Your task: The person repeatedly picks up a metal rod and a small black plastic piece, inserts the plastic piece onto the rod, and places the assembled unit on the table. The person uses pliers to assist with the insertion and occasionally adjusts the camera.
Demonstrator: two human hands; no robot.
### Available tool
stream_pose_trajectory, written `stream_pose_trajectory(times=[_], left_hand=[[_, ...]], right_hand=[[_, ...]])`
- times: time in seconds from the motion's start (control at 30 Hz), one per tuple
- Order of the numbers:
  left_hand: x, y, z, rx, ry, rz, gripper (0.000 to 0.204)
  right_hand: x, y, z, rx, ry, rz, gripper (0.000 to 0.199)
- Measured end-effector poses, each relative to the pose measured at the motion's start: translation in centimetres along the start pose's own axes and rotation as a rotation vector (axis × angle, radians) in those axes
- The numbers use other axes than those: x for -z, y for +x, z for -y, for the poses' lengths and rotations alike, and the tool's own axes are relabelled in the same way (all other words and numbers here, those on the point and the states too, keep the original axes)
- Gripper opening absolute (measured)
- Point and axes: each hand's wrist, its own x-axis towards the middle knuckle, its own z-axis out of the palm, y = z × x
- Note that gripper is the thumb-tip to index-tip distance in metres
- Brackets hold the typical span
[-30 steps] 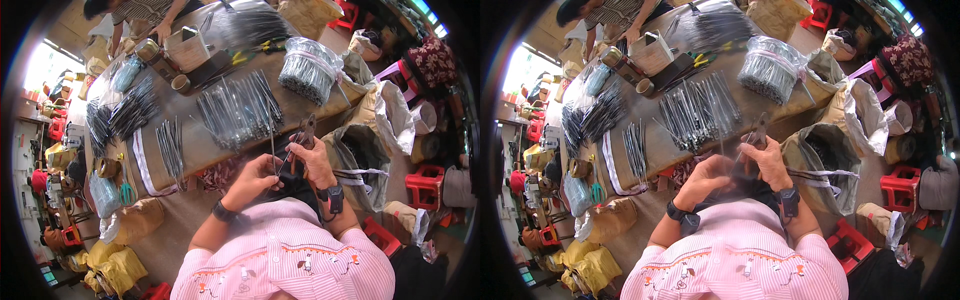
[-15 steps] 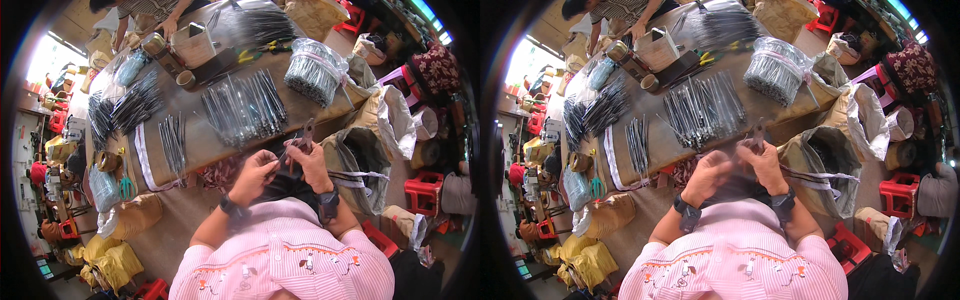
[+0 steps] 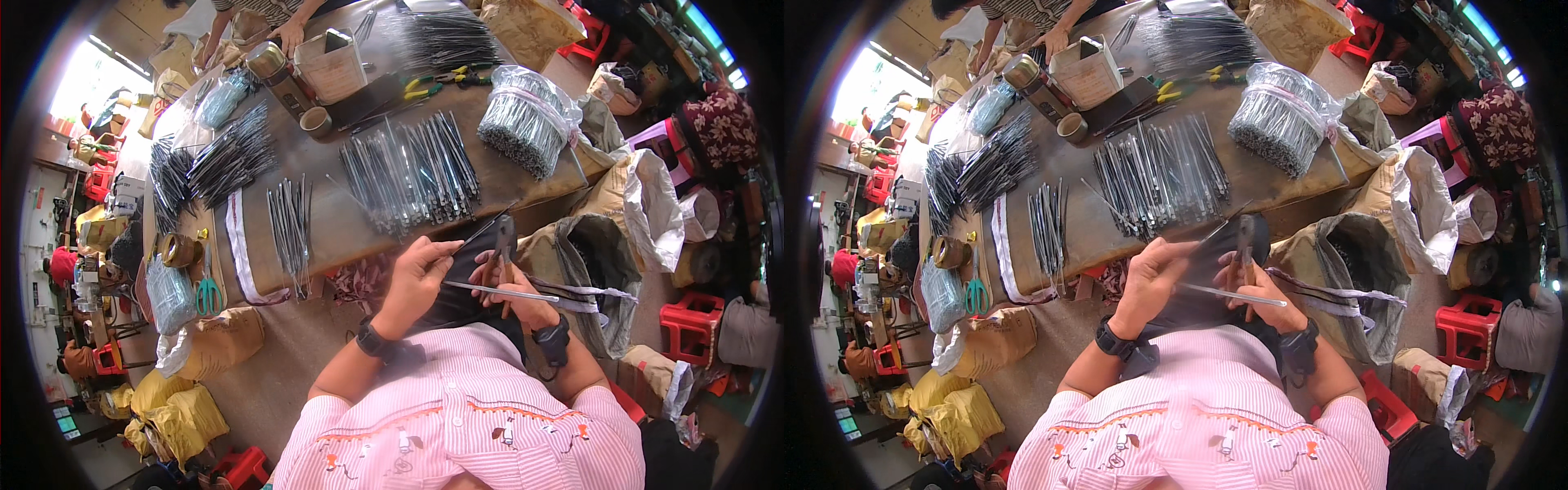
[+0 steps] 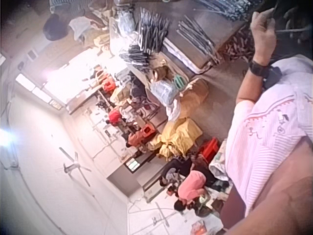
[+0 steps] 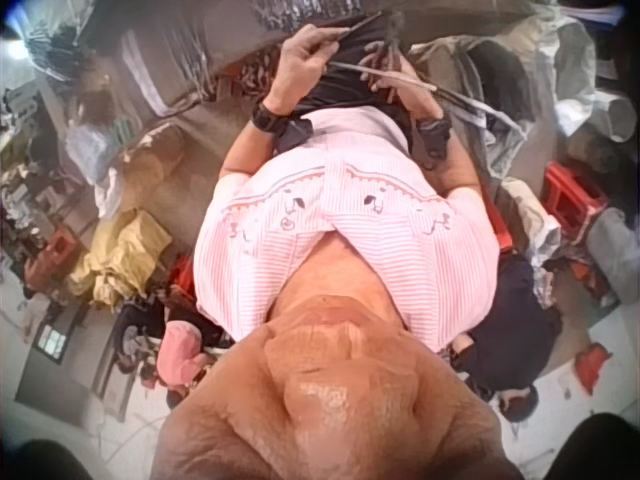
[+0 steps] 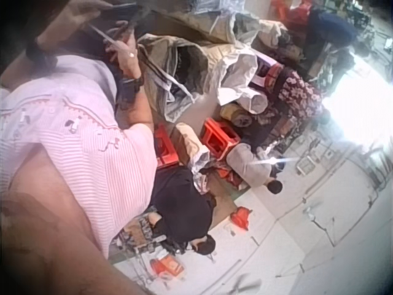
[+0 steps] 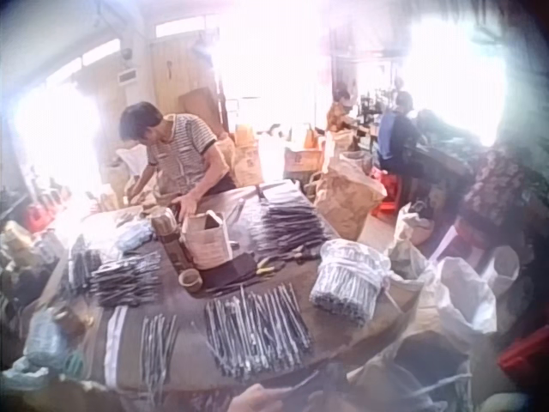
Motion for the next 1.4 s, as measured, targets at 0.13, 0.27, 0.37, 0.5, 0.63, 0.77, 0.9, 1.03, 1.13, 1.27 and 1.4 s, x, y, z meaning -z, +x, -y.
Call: stream_pose_trajectory(times=[0.13,0.27,0.37,0.5,0.63,0.77,0.9,1.03,1.13,1.27,1.4], left_hand=[[-0.1,0.1,-0.2,-0.075,0.087,-0.018,0.029],[-0.3,0.1,-0.3,-0.007,0.095,-0.038,0.025],[-0.5,0.2,0.0,-0.002,0.079,-0.045,0.024],[-0.7,0.1,0.7,-0.019,0.051,-0.039,0.024],[-0.8,0.2,1.1,-0.020,0.051,-0.034,0.024],[-0.5,0.3,0.2,0.131,0.039,-0.028,0.021],[0.4,0.0,-0.9,-0.169,0.282,-0.181,0.021],[2.6,-0.7,-0.8,-0.177,0.403,-0.247,0.021],[4.7,-1.1,0.7,-0.148,0.392,-0.403,0.016],[12.1,-1.5,4.6,-0.145,0.509,-0.784,0.016],[21.2,-3.0,8.9,0.076,0.759,-1.028,0.022]], right_hand=[[-0.6,0.5,0.5,0.055,-0.544,-0.154,0.074],[-0.6,0.4,1.4,0.151,-0.776,-0.162,0.077],[-0.6,0.5,1.8,0.270,-0.850,-0.193,0.068],[-0.5,0.5,1.9,0.303,-0.894,-0.221,0.048],[-0.5,0.4,1.4,0.365,-0.898,-0.264,0.034],[-0.6,0.7,0.8,0.390,-0.884,-0.303,0.028],[-1.0,1.4,0.8,0.276,-0.896,-0.342,0.030],[-2.3,3.1,1.0,0.280,-0.881,-0.262,0.037],[-3.3,4.0,0.8,0.261,-0.874,-0.167,0.051],[-3.4,4.1,0.6,0.233,-0.703,-0.107,0.056],[-3.1,3.7,0.4,0.170,-0.436,-0.143,0.054]])
